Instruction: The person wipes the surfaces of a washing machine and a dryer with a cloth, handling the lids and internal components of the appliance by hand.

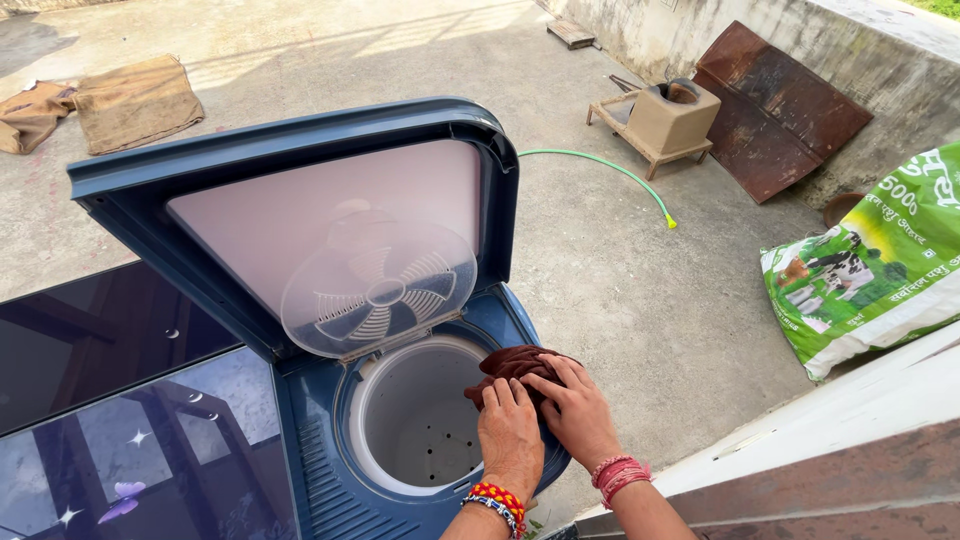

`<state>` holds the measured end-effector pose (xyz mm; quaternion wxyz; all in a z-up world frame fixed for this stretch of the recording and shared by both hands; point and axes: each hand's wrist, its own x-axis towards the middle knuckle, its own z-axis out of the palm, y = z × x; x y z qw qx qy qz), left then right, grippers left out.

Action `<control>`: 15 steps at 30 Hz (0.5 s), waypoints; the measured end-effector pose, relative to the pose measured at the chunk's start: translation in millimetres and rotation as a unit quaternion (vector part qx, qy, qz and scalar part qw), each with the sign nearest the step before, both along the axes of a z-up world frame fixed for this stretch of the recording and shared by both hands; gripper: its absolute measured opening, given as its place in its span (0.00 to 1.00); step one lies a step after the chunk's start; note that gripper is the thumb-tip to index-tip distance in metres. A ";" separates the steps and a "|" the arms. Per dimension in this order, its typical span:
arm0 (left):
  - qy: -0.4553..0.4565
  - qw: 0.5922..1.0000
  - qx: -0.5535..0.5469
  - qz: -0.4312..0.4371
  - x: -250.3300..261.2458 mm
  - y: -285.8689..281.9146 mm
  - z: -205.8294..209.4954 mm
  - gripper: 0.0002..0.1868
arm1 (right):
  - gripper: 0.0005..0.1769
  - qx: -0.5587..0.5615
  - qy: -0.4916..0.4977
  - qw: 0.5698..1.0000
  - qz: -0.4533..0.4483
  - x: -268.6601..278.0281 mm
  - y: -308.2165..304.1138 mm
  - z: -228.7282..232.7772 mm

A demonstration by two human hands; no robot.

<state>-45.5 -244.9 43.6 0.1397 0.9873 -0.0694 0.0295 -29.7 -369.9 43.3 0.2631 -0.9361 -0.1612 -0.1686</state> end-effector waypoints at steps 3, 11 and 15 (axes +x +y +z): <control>-0.034 0.999 0.025 0.017 20.5 0.9 -3.6 0.37 | 0.24 -0.005 -0.021 0.999 0.030 26.6 2.2 -0.3; 0.025 0.996 -0.042 0.081 76.5 13.3 -14.3 0.42 | 0.28 -0.134 0.055 0.983 0.114 112.5 19.9 6.2; 0.054 0.990 -0.070 0.109 102.0 22.6 -16.8 0.42 | 0.35 -0.205 0.108 0.961 0.152 142.5 32.0 16.0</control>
